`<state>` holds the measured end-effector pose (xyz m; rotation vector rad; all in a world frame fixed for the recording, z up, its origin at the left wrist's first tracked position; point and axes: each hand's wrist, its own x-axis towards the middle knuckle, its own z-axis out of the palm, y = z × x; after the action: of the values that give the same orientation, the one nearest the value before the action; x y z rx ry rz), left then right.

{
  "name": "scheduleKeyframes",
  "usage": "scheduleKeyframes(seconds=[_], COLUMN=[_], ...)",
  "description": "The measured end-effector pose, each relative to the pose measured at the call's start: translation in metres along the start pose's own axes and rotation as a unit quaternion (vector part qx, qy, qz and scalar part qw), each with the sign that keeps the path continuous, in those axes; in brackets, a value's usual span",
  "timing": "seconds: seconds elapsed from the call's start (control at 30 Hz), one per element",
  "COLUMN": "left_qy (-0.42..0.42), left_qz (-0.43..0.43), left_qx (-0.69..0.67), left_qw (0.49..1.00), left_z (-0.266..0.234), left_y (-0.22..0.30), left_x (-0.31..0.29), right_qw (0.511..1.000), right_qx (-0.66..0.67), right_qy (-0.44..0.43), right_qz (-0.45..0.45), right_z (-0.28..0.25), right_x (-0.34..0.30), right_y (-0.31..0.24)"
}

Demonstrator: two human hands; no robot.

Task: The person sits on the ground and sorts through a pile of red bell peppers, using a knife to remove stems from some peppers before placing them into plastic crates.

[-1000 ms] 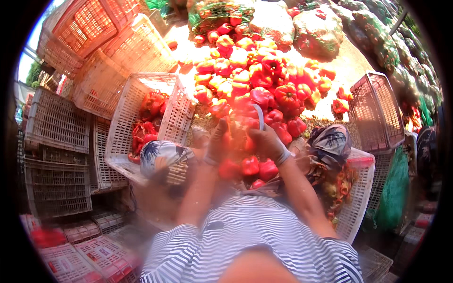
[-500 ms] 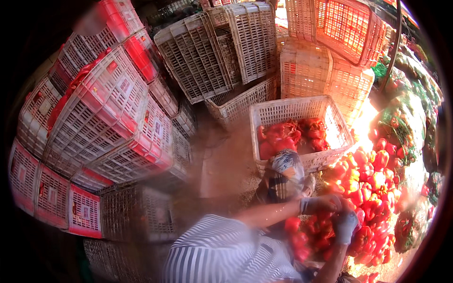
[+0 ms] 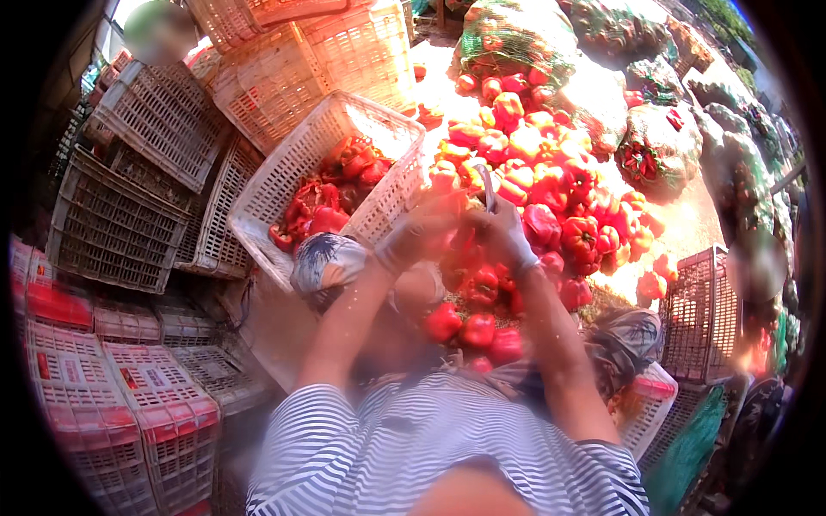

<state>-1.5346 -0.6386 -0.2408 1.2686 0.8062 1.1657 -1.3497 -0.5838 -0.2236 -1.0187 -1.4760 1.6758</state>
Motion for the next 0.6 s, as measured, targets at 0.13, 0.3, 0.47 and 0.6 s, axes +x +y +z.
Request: scheduleKeyframes(seconds=[0.13, 0.3, 0.47, 0.6], left_qy=[0.031, 0.111, 0.313, 0.301], left_qz=[-0.136, -0.161, -0.004, -0.024], left_qx=[-0.133, 0.159, 0.304, 0.667], left_qw=[0.981, 0.968, 0.900, 0.681], left_z=[-0.024, -0.063, -0.190, -0.291], left_y=[0.009, 0.051, 0.074, 0.028], left_x=[-0.001, -0.003, -0.010, -0.008], right_qw=[0.999, 0.947, 0.864, 0.715], right_qx=[0.034, -0.211, -0.321, -0.458], right_qy=[0.027, 0.226, 0.357, 0.485], right_qz=[-0.016, -0.087, -0.152, -0.209], right_z=[0.011, -0.077, -0.103, -0.168], right_x=[0.003, 0.042, -0.075, -0.195], right_y=[-0.012, 0.018, -0.071, -0.086])
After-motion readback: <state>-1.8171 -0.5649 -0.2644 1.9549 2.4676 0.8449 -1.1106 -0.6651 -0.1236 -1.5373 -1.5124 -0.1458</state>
